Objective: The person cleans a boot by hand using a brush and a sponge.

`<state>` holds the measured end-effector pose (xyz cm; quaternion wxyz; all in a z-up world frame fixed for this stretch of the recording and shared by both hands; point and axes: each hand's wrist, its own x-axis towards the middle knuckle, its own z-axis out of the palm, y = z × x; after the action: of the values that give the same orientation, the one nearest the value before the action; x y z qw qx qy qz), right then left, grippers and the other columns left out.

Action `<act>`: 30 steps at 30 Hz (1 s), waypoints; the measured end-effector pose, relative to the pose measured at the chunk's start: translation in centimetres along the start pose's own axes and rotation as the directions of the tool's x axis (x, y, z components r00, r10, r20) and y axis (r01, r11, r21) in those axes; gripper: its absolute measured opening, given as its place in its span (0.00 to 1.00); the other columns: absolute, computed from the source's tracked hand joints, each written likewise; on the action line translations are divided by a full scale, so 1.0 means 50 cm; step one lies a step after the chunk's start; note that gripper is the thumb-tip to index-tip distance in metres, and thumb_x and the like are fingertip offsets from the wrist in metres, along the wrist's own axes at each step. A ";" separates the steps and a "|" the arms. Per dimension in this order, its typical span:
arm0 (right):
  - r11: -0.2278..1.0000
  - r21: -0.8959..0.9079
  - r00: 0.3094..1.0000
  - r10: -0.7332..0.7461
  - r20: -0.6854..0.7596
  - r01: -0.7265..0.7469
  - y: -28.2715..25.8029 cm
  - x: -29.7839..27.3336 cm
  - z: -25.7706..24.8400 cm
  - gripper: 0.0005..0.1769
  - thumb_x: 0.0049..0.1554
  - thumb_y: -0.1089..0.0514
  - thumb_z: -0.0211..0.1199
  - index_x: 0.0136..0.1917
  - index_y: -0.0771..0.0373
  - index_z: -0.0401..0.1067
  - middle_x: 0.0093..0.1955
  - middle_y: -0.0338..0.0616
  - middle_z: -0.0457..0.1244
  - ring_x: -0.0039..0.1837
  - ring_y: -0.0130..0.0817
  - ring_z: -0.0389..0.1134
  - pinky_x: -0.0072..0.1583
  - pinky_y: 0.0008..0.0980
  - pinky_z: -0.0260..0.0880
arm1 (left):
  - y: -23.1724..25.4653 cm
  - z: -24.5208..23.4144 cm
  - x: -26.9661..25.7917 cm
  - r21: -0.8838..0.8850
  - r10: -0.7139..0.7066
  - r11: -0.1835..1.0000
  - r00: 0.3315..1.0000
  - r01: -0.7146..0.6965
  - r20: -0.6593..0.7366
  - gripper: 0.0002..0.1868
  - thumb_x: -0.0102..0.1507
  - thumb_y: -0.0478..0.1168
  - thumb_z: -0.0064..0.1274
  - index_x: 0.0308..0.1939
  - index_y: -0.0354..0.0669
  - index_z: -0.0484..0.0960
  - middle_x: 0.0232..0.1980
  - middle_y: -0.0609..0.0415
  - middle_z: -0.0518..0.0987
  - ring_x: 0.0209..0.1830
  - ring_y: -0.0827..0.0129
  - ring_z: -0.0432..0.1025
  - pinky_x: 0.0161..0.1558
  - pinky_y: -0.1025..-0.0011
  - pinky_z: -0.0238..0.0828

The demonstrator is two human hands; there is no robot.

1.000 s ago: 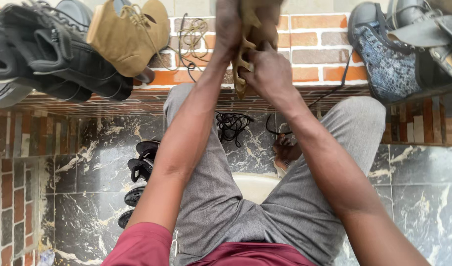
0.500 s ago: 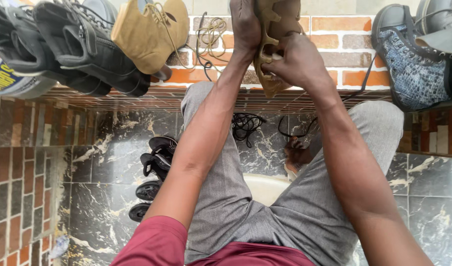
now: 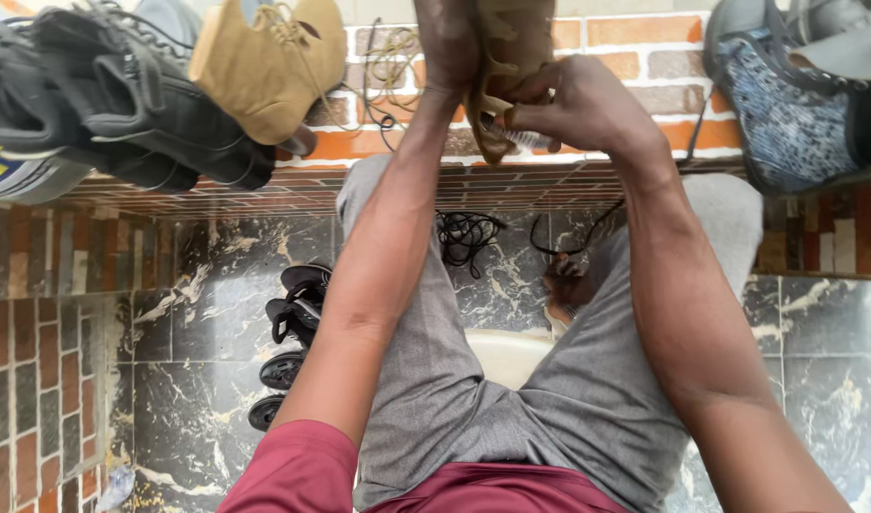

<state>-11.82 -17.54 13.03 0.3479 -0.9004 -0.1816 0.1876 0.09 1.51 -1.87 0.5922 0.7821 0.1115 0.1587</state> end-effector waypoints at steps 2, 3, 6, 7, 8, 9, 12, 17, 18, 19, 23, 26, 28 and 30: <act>0.999 0.044 0.999 0.003 -0.045 -0.001 0.005 -0.023 -0.030 0.24 0.56 0.47 0.74 0.62 0.60 0.78 0.43 0.53 0.72 0.34 0.41 0.65 0.33 0.38 0.60 | -0.019 -0.017 0.023 0.034 -0.007 0.999 0.999 0.008 -0.036 0.14 0.76 0.47 0.43 0.45 0.42 0.78 0.37 0.48 0.77 0.35 0.58 0.73 0.39 0.59 0.69; 0.993 0.112 0.997 -0.029 -0.066 0.037 0.013 -0.039 -0.052 0.23 0.57 0.49 0.72 0.63 0.61 0.77 0.47 0.51 0.71 0.37 0.37 0.68 0.32 0.35 0.65 | -0.027 -0.025 0.036 0.051 -0.011 0.999 0.999 0.014 -0.048 0.14 0.76 0.46 0.43 0.45 0.42 0.78 0.36 0.48 0.77 0.35 0.57 0.73 0.39 0.59 0.69; 0.749 0.599 0.956 -0.178 -0.232 0.285 0.049 -0.090 -0.104 0.26 0.67 0.51 0.67 0.72 0.67 0.70 0.57 0.51 0.68 0.49 0.35 0.72 0.44 0.34 0.75 | -0.058 -0.054 0.051 0.118 0.034 0.993 0.998 -0.028 -0.051 0.13 0.76 0.46 0.44 0.45 0.43 0.78 0.36 0.48 0.77 0.34 0.57 0.72 0.38 0.59 0.69; 0.745 0.604 0.957 -0.179 -0.228 0.284 0.060 -0.085 -0.102 0.26 0.67 0.51 0.67 0.72 0.67 0.70 0.57 0.51 0.68 0.49 0.35 0.72 0.44 0.34 0.75 | -0.067 -0.063 0.051 0.145 0.058 0.988 0.998 -0.052 -0.034 0.13 0.76 0.46 0.44 0.45 0.43 0.78 0.36 0.48 0.77 0.34 0.57 0.72 0.38 0.59 0.69; 0.569 0.703 0.904 -0.259 -0.339 0.427 0.075 -0.084 -0.107 0.27 0.65 0.45 0.65 0.70 0.64 0.70 0.58 0.48 0.68 0.54 0.34 0.74 0.48 0.36 0.79 | -0.068 -0.063 0.055 0.170 0.084 0.982 0.996 -0.082 -0.007 0.13 0.76 0.46 0.44 0.45 0.43 0.78 0.36 0.48 0.77 0.34 0.57 0.72 0.38 0.59 0.69; 0.357 0.756 0.833 -0.314 -0.456 0.548 0.094 -0.082 -0.110 0.28 0.64 0.39 0.64 0.67 0.61 0.71 0.59 0.45 0.69 0.59 0.35 0.75 0.53 0.38 0.83 | -0.068 -0.062 0.057 0.195 0.111 0.974 0.993 -0.114 0.025 0.13 0.76 0.46 0.45 0.45 0.43 0.78 0.36 0.48 0.77 0.34 0.57 0.72 0.38 0.59 0.69; 0.339 0.719 0.792 -0.331 -0.512 0.607 0.156 -0.052 -0.100 0.28 0.67 0.37 0.64 0.67 0.61 0.73 0.56 0.47 0.69 0.56 0.38 0.75 0.59 0.49 0.83 | -0.050 -0.041 0.045 0.243 0.229 0.935 0.963 -0.258 0.142 0.13 0.76 0.46 0.45 0.45 0.43 0.78 0.36 0.48 0.77 0.34 0.56 0.72 0.37 0.59 0.68; 0.343 0.774 0.837 -0.352 -0.419 0.532 0.203 -0.053 -0.103 0.26 0.69 0.38 0.66 0.63 0.63 0.72 0.56 0.47 0.67 0.56 0.37 0.71 0.63 0.49 0.78 | 0.048 -0.015 -0.041 0.219 0.915 0.311 0.354 -0.925 0.195 0.12 0.76 0.46 0.46 0.45 0.43 0.78 0.35 0.48 0.77 0.33 0.56 0.72 0.37 0.59 0.68; 0.394 0.772 0.857 -0.356 -0.373 0.499 0.195 -0.062 -0.113 0.30 0.67 0.35 0.67 0.63 0.63 0.72 0.56 0.46 0.67 0.57 0.36 0.72 0.62 0.45 0.78 | 0.081 -0.013 -0.058 0.242 0.975 0.100 0.143 -0.965 0.170 0.12 0.76 0.46 0.46 0.45 0.43 0.78 0.35 0.48 0.77 0.33 0.55 0.72 0.36 0.59 0.68; 0.445 0.765 0.876 -0.356 -0.325 0.465 0.183 -0.074 -0.125 0.33 0.65 0.32 0.67 0.64 0.63 0.72 0.57 0.45 0.68 0.57 0.34 0.72 0.62 0.41 0.77 | 0.110 -0.015 -0.078 0.098 0.872 0.369 0.381 -0.924 0.308 0.16 0.71 0.52 0.52 0.44 0.42 0.78 0.32 0.49 0.76 0.30 0.59 0.72 0.34 0.59 0.69; 0.747 0.559 0.933 -0.287 -0.216 0.359 0.130 -0.122 -0.133 0.40 0.59 0.30 0.71 0.66 0.65 0.70 0.58 0.45 0.68 0.59 0.32 0.72 0.61 0.33 0.77 | 0.184 -0.028 -0.119 -0.027 0.888 0.325 0.295 -0.945 0.354 0.22 0.69 0.58 0.56 0.48 0.42 0.77 0.33 0.48 0.76 0.29 0.57 0.71 0.35 0.56 0.68; 0.913 0.113 0.896 -0.349 -0.275 0.391 0.095 -0.117 -0.103 0.44 0.57 0.40 0.79 0.70 0.71 0.65 0.62 0.53 0.65 0.64 0.38 0.70 0.63 0.37 0.76 | 0.190 -0.028 -0.134 0.015 0.858 0.290 0.267 -0.957 0.440 0.22 0.69 0.56 0.52 0.52 0.41 0.78 0.34 0.48 0.77 0.29 0.54 0.72 0.33 0.55 0.66; 0.873 -0.130 0.823 -0.487 -0.294 0.470 0.070 -0.109 -0.081 0.48 0.54 0.47 0.84 0.73 0.74 0.61 0.66 0.60 0.63 0.68 0.44 0.68 0.66 0.40 0.75 | 0.187 -0.031 -0.134 0.009 0.846 0.323 0.292 -0.947 0.446 0.19 0.70 0.55 0.52 0.51 0.42 0.78 0.34 0.48 0.77 0.30 0.54 0.72 0.33 0.55 0.66; 0.942 0.230 0.949 -0.184 -0.255 0.244 0.045 -0.114 -0.067 0.44 0.52 0.46 0.83 0.69 0.68 0.62 0.61 0.49 0.67 0.60 0.33 0.74 0.58 0.32 0.81 | 0.188 -0.036 -0.137 0.003 0.834 0.351 0.314 -0.936 0.455 0.17 0.72 0.53 0.51 0.50 0.43 0.78 0.35 0.48 0.77 0.31 0.54 0.72 0.34 0.55 0.66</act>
<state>-14.75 -23.56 14.98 0.4993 -0.8377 -0.2115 0.0649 -7.03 -1.95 6.83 0.3016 0.7969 -0.4356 0.2902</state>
